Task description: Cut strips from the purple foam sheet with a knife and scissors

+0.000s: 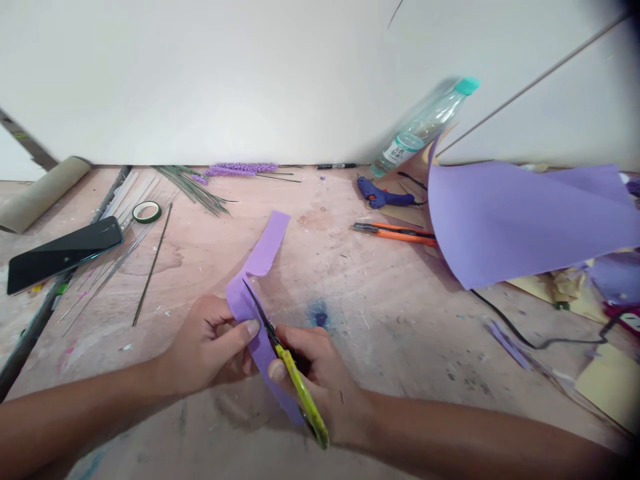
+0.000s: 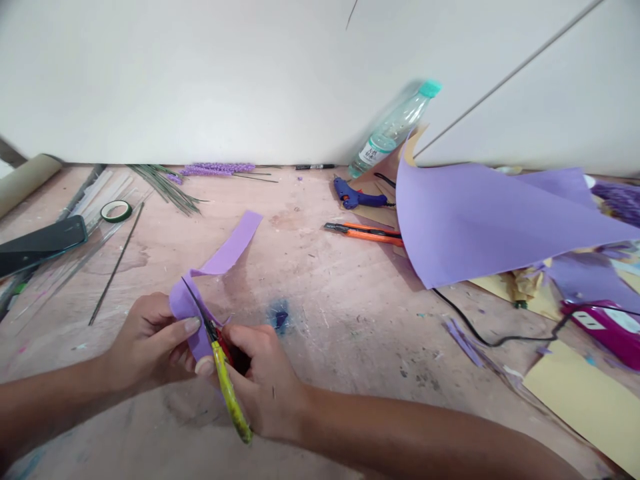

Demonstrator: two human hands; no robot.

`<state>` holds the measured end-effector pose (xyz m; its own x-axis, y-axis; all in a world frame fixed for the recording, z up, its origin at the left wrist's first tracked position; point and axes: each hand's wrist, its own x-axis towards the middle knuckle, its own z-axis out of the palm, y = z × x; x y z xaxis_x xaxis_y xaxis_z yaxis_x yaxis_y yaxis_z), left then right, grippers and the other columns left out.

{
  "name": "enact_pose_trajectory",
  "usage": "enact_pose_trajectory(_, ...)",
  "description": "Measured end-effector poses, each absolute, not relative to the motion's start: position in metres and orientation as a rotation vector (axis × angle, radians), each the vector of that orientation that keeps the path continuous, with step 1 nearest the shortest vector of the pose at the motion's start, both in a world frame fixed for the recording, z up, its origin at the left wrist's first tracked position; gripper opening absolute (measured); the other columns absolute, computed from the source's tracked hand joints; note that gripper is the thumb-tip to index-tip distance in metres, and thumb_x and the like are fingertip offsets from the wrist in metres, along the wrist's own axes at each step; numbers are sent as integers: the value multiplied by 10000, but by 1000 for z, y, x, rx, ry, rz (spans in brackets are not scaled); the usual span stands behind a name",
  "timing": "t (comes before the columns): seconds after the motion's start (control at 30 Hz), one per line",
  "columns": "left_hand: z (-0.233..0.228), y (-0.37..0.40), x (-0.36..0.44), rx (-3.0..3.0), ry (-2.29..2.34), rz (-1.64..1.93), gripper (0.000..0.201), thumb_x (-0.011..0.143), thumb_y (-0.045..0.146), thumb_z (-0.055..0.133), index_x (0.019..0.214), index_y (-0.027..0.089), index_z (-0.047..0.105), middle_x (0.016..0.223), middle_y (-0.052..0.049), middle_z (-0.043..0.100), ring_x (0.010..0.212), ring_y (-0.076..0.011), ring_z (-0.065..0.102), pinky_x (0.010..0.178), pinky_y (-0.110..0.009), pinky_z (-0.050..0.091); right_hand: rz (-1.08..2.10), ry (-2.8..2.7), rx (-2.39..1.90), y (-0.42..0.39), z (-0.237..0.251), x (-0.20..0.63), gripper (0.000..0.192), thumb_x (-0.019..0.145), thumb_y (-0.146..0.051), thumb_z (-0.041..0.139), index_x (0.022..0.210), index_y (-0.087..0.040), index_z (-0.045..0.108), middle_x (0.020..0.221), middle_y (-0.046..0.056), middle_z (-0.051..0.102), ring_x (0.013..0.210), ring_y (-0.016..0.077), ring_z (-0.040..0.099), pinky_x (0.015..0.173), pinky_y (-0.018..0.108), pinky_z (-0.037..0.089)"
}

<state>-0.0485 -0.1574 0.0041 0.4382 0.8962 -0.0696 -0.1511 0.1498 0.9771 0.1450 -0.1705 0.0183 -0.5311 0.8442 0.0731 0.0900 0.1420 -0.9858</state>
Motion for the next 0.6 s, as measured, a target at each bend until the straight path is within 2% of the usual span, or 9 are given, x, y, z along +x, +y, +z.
enact_pose_trajectory(0.13,3,-159,-47,1134,796,879,460,948,490,672,664,127,683,552,-39,641,480,-106,535,471,-210,411,1497,-1677,-893,-171,19,145,559,938,-661,576,718,-159,687,639,-2,565,517,101,459,464,252,312)
enact_pose_trajectory(0.3,2,-161,-47,1082,775,885,456,919,469,710,614,132,667,508,-24,612,453,-91,492,451,-202,376,1563,-1603,-831,-171,18,144,460,923,-555,664,692,-158,690,635,-2,559,578,116,516,515,238,384)
enact_pose_trajectory(0.4,4,-161,-45,1029,767,879,439,886,427,744,571,134,654,472,-17,590,433,-88,482,441,-201,370,1542,-1609,-852,-172,16,144,449,900,-550,694,686,-155,686,618,-13,534,519,96,427,465,236,329)
enact_pose_trajectory(0.5,8,-157,-44,950,762,863,410,851,415,740,564,134,656,446,-19,581,398,-97,475,414,-207,366,1525,-1632,-866,-174,13,146,543,932,-631,612,662,-160,640,599,-21,476,519,94,394,466,242,314)
enact_pose_trajectory(0.6,16,-148,-46,889,771,878,389,825,439,697,587,133,674,457,-35,612,365,-107,482,374,-207,354,1435,-1750,-943,-176,10,146,647,962,-735,455,650,-176,549,593,-29,432,511,87,363,451,245,286)
